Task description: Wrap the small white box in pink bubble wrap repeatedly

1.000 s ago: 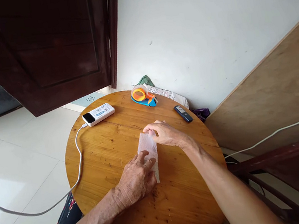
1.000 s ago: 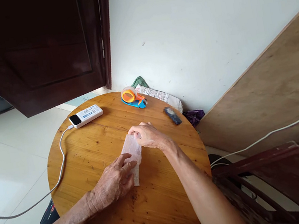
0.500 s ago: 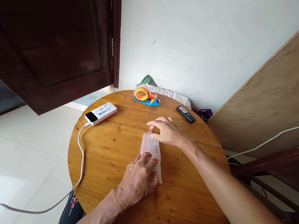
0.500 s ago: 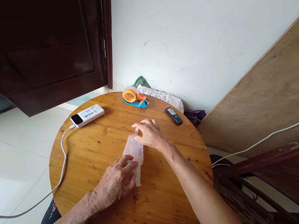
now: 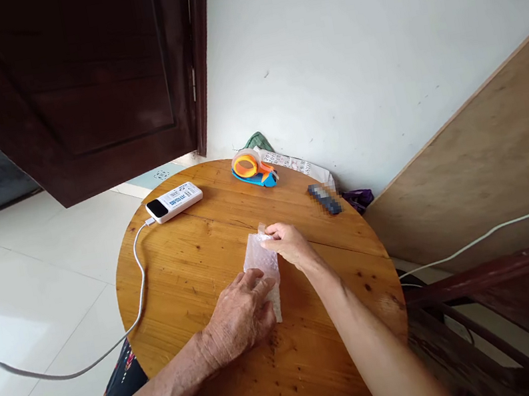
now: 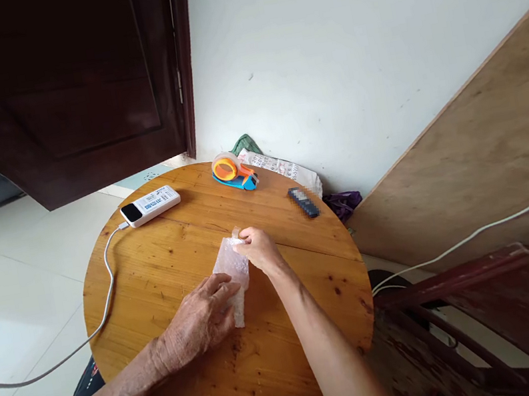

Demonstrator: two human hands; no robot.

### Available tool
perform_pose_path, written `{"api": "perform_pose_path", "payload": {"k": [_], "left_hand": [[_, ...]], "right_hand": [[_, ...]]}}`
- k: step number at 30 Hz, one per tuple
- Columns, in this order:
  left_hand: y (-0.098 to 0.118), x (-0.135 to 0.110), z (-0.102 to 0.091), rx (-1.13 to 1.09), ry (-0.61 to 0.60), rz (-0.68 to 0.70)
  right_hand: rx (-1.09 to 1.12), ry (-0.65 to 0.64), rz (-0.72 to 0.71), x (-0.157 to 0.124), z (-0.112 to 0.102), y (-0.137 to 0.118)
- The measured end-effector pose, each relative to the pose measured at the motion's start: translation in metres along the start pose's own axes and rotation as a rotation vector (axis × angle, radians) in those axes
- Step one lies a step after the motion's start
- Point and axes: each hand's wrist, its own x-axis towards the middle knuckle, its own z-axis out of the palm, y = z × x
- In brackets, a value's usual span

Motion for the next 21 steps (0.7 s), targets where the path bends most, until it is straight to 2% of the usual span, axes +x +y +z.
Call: {"api": "perform_pose_path", "payload": {"k": [5,9,13,16,19,21], "left_hand": [[-0.006,-0.001,0.009,-0.054,0.059,0.015],[-0.012,-0.004,0.016,-0.106,0.116,0.022],[-0.012,-0.01,0.018,-0.104,0.21,-0.011],[-0.011,-0.014,0.02,-0.07,0.354,-0.059],[-0.011,-0.017,0.024,-0.046,0.496,-0.083],[-0.011,-0.017,0.025,-0.041,0.54,-0.097]], "right_hand": [[0.144,-0.068,-0.065,-0.01,-0.016,-0.016],[0.215,-0.096,-0.234,-0.036,-0.03,-0.033],[0.116,-0.116,-0.333,-0.069,-0.036,-0.044],[0.042,-0.087,-0.387,-0.093,-0.037,-0.048],[-0.031,-0.066,-0.433,-0.117,-0.031,-0.045],[-0.08,-0.045,-0.477,-0.135,-0.022,-0.037]]}}
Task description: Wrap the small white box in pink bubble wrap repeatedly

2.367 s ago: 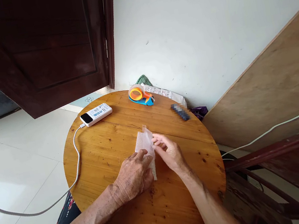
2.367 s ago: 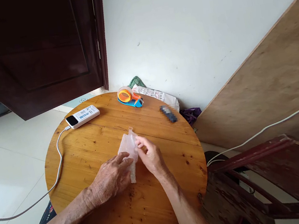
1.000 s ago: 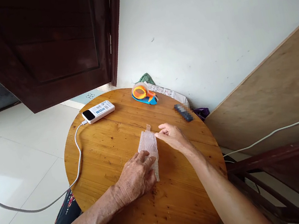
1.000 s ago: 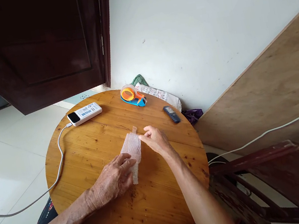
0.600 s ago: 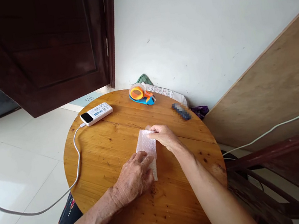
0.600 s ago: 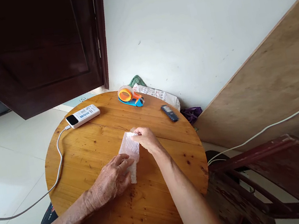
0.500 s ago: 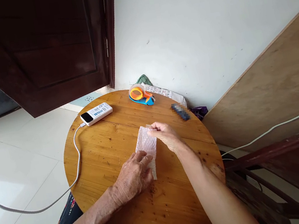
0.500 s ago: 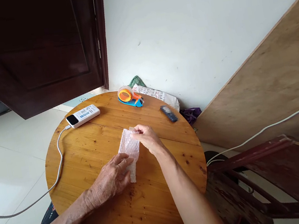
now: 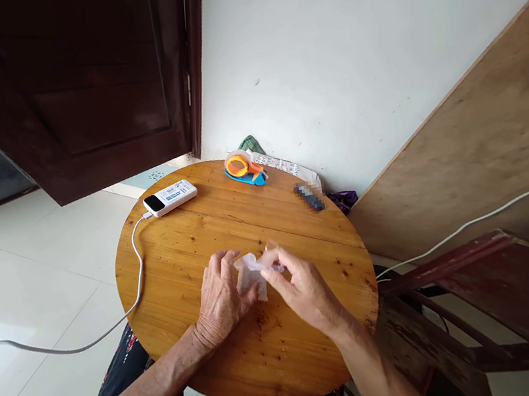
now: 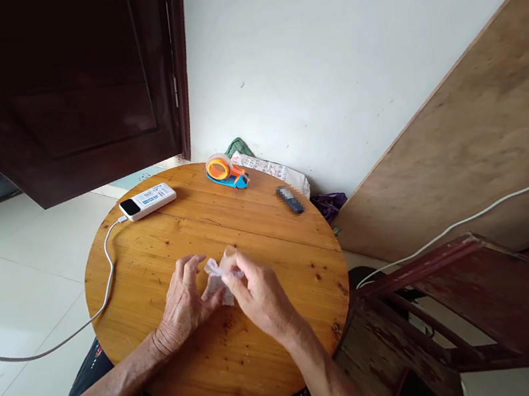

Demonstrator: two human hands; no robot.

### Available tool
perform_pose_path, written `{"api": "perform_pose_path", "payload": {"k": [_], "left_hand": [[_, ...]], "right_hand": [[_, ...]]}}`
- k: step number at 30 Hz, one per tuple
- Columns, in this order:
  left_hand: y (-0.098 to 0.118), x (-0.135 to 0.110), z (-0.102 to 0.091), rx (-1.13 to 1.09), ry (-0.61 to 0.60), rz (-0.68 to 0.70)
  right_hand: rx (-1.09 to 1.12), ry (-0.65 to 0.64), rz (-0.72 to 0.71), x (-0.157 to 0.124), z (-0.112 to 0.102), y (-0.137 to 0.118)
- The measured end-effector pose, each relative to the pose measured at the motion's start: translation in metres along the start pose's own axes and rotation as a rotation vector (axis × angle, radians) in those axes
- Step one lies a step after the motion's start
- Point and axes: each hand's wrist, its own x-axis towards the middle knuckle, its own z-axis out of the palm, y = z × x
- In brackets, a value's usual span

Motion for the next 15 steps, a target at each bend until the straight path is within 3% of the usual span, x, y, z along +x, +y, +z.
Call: {"api": "perform_pose_path", "payload": {"k": [3,6,9,12,15], "left_hand": [[0.0,0.001,-0.002,0.018,-0.067,-0.008],[-0.003,0.006,-0.01,0.008,-0.295,0.016],[-0.011,0.012,-0.023,-0.076,-0.47,0.052],[-0.022,0.013,-0.033,-0.148,-0.553,0.184],[-0.03,0.008,-0.031,-0.119,-0.533,0.242]], "right_hand": [[-0.05,0.094,-0.139,-0.029,0.023,0.007],[-0.075,0.224,-0.224,-0.05,0.048,0.02],[-0.081,0.275,-0.241,-0.058,0.062,0.03],[-0.091,0.286,-0.26,-0.058,0.066,0.034],[-0.091,0.289,-0.259,-0.056,0.065,0.033]]}}
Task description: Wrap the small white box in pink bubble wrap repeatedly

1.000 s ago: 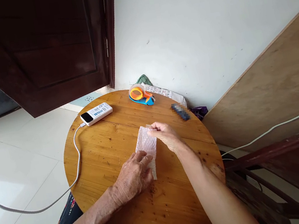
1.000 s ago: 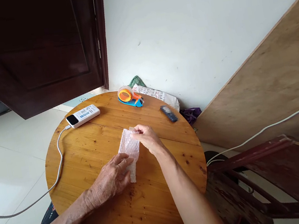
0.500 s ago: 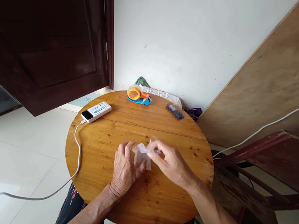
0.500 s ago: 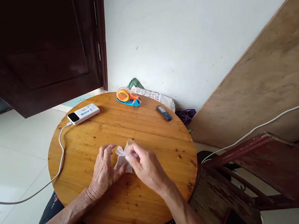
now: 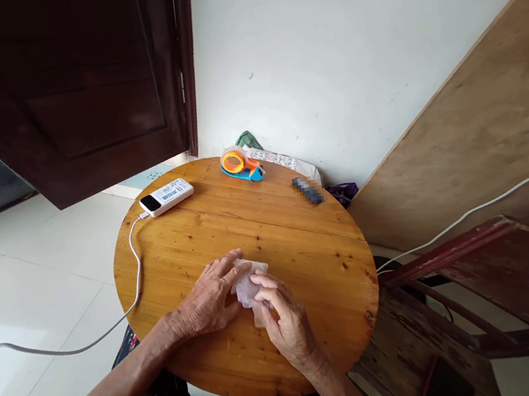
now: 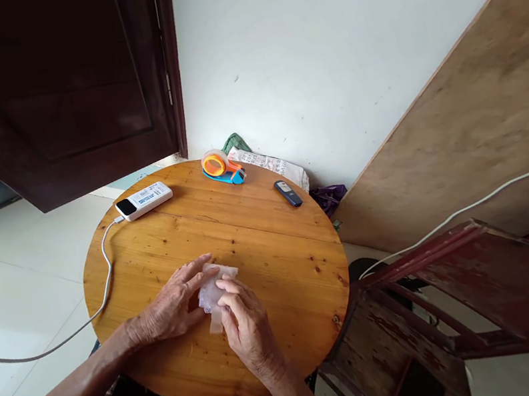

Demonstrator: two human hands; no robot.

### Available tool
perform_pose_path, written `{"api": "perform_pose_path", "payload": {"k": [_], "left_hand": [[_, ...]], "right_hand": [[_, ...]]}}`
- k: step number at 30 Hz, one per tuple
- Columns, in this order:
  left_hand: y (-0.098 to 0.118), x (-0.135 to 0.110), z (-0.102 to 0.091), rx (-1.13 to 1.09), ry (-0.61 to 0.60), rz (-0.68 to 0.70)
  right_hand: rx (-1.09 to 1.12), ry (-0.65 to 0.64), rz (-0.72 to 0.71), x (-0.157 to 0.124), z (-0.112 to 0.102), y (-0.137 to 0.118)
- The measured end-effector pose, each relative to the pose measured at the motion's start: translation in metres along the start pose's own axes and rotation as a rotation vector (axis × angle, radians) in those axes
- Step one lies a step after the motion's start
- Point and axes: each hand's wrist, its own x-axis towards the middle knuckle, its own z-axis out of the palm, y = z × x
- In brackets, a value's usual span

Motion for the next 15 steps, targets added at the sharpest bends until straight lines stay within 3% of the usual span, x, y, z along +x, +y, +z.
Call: {"api": "perform_pose_path", "payload": {"k": [4,7,12,15], "left_hand": [[0.001,0.007,0.011,-0.071,0.086,-0.084],[0.008,0.021,0.007,-0.2,0.123,-0.179],[0.012,0.049,-0.008,-0.274,0.047,-0.527],[0.007,0.06,-0.01,-0.178,0.062,-0.576]], "right_hand": [[0.083,0.005,0.067,0.009,-0.008,-0.003],[0.201,-0.002,0.242,0.028,-0.017,0.0],[0.301,-0.033,0.53,0.071,-0.018,0.027],[0.484,-0.099,0.609,0.086,-0.011,0.042]]}}
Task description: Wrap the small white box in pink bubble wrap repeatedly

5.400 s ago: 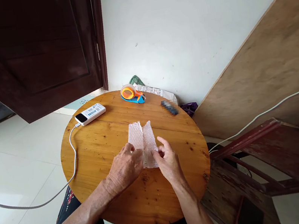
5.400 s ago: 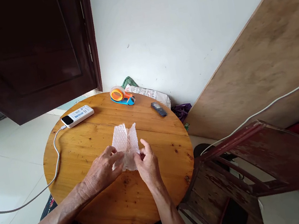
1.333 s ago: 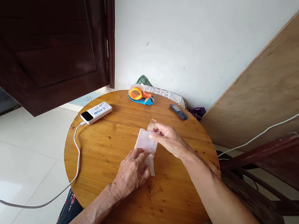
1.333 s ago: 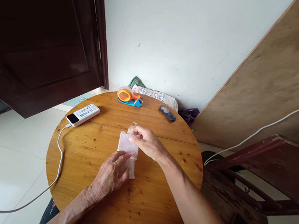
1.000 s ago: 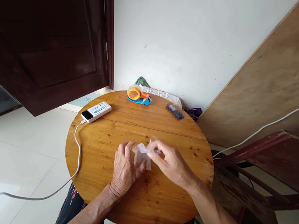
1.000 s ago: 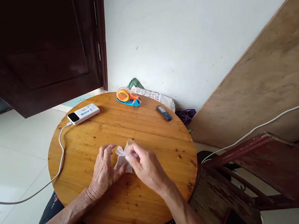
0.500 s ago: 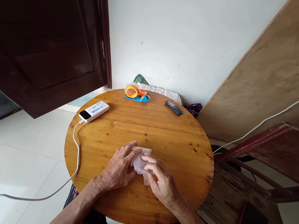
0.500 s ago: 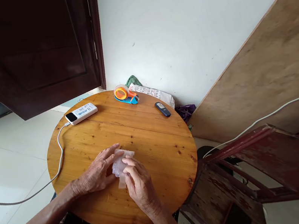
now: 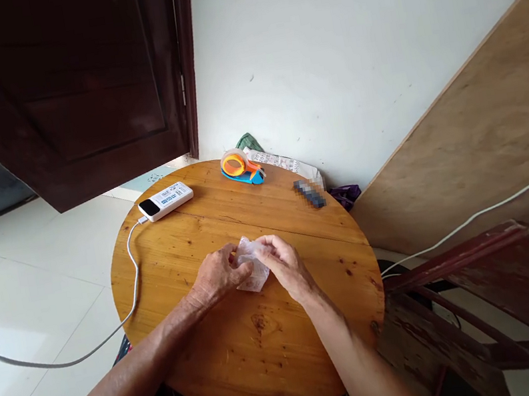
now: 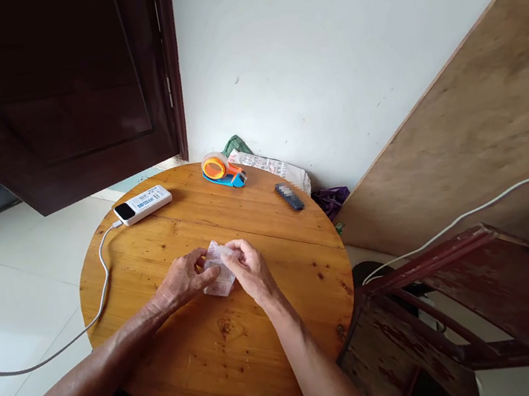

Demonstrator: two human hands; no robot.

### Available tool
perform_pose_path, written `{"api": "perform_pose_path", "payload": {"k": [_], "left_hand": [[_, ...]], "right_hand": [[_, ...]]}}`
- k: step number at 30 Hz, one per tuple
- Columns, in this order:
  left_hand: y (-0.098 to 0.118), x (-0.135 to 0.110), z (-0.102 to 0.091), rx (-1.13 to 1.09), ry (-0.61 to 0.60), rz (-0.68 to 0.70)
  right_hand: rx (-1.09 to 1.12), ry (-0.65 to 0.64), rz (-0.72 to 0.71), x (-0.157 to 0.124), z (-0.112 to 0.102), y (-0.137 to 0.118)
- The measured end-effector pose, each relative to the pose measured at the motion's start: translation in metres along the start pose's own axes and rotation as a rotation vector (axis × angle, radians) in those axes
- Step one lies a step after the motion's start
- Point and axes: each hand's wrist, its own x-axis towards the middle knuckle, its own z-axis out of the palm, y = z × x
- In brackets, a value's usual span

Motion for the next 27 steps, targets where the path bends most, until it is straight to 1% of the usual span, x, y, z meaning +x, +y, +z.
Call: {"api": "perform_pose_path", "payload": {"k": [2,4,6,8,11,16,18,22,25,27], "left_hand": [[-0.001,0.006,0.002,0.068,0.043,-0.002],[-0.003,0.009,0.005,0.092,0.102,-0.002],[-0.006,0.009,0.008,0.047,0.162,0.026],[-0.008,0.006,0.009,-0.057,0.183,0.061],[-0.011,0.0,0.009,-0.205,0.153,0.082],[-0.014,-0.006,0.01,-0.22,0.062,0.061],[-0.015,-0.005,0.012,-0.252,0.064,0.076],[-0.017,-0.001,0.014,-0.323,0.072,0.091],[-0.017,0.001,0.014,-0.378,0.008,0.053],[-0.016,0.002,0.014,-0.452,-0.03,0.058]], "right_hand": [[0.113,-0.071,0.048,0.007,0.001,0.005],[0.178,-0.106,0.085,0.01,0.002,0.012],[0.176,-0.076,0.107,0.012,0.002,0.019],[0.113,-0.008,0.112,0.014,0.002,0.026],[-0.018,0.075,0.093,0.016,0.001,0.033],[-0.113,0.105,0.058,0.016,0.002,0.032],[-0.101,0.115,0.03,0.015,0.004,0.031],[-0.004,0.109,-0.032,0.013,0.009,0.029],[0.039,0.113,-0.038,0.01,0.012,0.029],[0.05,0.121,-0.035,0.009,0.013,0.028]]}}
